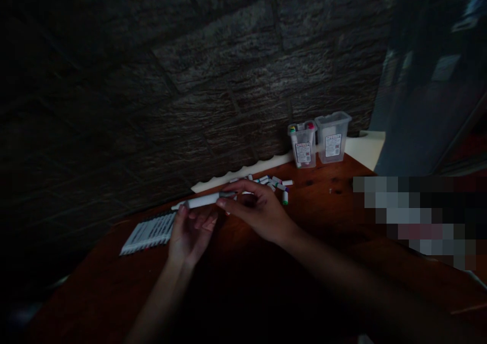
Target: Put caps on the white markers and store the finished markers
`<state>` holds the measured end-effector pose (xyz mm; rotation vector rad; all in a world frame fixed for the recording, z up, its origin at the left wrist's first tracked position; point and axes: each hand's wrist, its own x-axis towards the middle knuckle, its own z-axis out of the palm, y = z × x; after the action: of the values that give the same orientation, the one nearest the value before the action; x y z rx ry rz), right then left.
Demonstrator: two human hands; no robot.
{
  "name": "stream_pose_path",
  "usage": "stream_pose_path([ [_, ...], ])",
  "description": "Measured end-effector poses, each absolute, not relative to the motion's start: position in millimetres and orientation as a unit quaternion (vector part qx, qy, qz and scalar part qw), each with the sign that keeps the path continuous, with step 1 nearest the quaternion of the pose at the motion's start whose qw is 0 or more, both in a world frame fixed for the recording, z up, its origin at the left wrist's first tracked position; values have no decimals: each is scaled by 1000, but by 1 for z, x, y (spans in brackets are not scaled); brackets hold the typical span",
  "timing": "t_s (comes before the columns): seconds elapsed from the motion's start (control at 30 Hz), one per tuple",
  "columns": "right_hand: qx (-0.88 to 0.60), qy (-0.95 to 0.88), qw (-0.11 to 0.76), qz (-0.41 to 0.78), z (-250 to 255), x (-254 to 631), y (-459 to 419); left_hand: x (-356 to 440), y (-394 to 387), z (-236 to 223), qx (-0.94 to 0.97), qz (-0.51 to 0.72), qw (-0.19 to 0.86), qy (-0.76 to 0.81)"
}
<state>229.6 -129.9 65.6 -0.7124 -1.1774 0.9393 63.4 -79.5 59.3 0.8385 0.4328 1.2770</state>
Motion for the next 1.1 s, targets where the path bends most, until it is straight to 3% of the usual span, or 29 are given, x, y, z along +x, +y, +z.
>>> stream_pose_path([
  [0.27,-398,-650,570,308,50,229,-131,57,-81,64,468,591,629,188],
  [0.57,-346,-719,479,365,58,222,-149,51,-86,62,559,566,569,210],
  [1.1,-346,-676,472,449,62,220,-150,55,-86,59,518,593,589,180],
])
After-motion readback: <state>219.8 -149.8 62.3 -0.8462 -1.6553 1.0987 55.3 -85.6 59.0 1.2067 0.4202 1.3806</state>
